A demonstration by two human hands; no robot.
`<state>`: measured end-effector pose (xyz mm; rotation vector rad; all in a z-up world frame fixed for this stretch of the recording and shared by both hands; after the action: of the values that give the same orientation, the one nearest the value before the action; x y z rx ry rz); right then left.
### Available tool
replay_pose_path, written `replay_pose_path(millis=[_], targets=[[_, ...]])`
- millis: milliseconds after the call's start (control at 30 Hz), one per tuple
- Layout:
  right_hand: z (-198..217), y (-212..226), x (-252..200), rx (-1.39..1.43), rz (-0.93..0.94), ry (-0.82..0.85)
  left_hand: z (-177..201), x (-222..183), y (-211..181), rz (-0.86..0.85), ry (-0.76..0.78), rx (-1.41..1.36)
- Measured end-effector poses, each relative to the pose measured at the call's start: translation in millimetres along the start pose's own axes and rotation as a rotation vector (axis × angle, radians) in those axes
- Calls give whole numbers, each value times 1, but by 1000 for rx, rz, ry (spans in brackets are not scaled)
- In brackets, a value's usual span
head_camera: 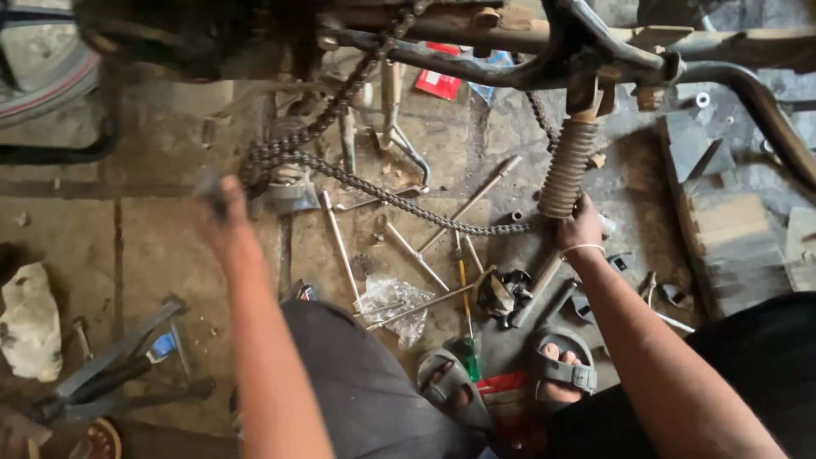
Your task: Replacing or repairing a link in a motorcycle drive chain using manual tools.
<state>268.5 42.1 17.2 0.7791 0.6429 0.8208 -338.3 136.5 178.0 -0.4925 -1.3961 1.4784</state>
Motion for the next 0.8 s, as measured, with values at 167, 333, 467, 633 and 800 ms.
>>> replay_pose_path(millis=[167, 333, 467, 633, 800], targets=[[12, -20, 8, -205, -52, -16, -19, 6, -109, -225, 209, 386], [29, -2, -4, -333, -23, -52, -111, -39, -167, -393, 332, 452], [40, 27, -6, -419, -45, -43, -192, -99, -84, -330, 583, 580], [39, 40, -1, -458, 1, -83, -207, -115, -13, -49, 645, 569], [-1, 51, 5, -356, 157, 33, -183, -129, -32, 22, 309, 629]])
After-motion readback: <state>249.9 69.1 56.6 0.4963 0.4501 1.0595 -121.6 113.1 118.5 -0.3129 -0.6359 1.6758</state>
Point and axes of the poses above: each hand's wrist, its own x-axis towards the middle knuckle, its own z-axis out of the back of the hand, y = z × x, the point moved 8 cm from there along x, towards the middle knuckle, and after that the axes turned 9 degrees about -z, right-handed, at the moved point
